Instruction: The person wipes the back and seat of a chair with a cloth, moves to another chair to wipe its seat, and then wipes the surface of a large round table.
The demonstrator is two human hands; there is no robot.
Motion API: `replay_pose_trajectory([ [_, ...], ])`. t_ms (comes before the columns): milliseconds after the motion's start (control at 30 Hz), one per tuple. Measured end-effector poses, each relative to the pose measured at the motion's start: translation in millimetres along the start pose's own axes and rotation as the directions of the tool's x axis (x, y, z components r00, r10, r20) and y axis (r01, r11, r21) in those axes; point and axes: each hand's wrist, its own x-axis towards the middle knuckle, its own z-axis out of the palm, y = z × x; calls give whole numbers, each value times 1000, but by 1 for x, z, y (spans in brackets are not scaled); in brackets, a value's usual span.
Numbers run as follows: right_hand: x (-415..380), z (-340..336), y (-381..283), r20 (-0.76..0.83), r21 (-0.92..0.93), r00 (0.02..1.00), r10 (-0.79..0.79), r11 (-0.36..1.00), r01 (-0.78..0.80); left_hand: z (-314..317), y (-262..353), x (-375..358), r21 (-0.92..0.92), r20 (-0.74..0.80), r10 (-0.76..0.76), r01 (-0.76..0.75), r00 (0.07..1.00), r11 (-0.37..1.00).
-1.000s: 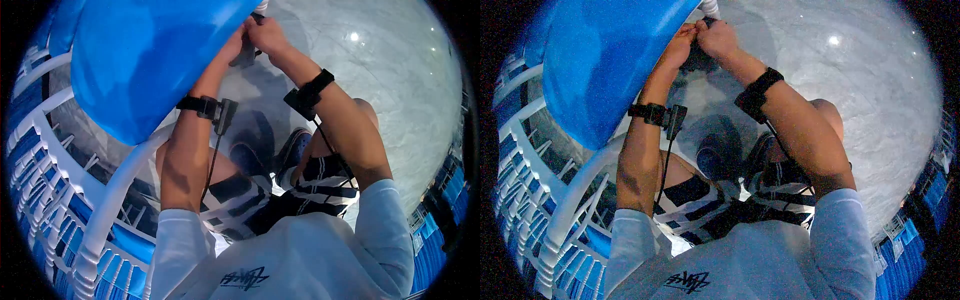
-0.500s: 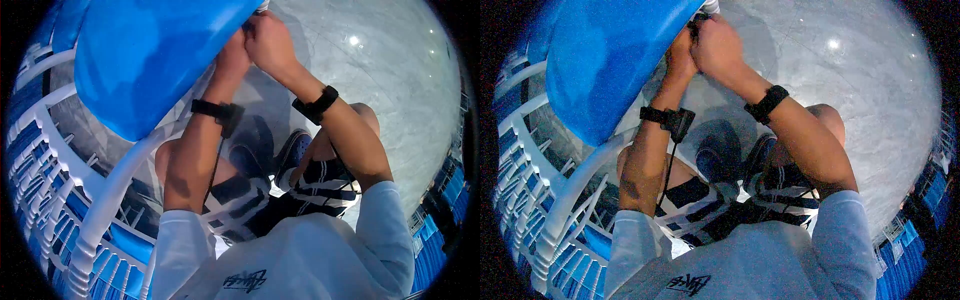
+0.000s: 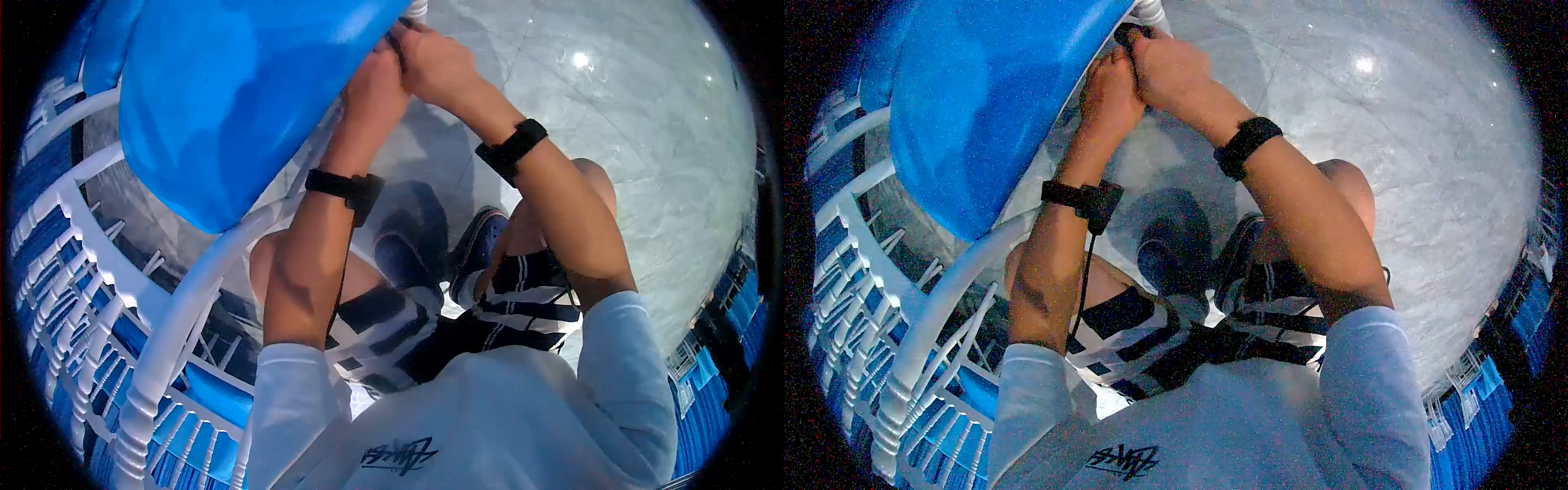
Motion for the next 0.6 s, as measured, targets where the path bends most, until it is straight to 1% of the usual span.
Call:
replay_pose_trajectory([
  [67, -1, -8, -6, 34, -27, 998, 45, 999, -44, -6, 7, 2, 8, 62, -59, 59, 996, 998],
  [167, 6, 4, 8, -15, -26, 998, -57, 998, 56, -8, 8, 4, 11, 186, -156, 157, 970, 988],
  [267, 9, 15, 15, -51, 1, 990, -132, 991, 133, -1, 3, 4, -13, 156, -120, 124, 980, 992],
  [400, 3, 20, 13, -144, 77, 976, -165, 981, 177, -5, 7, 3, 51, 149, -102, 95, 984, 994],
  [467, 1, 21, 11, -159, 97, 969, -186, 974, 203, -6, 4, -1, 92, 152, -79, 65, 985, 994],
  [600, -3, 24, 6, -125, 65, 976, -180, 980, 189, -8, 1, -7, 122, 146, -38, 20, 988, 992],
])
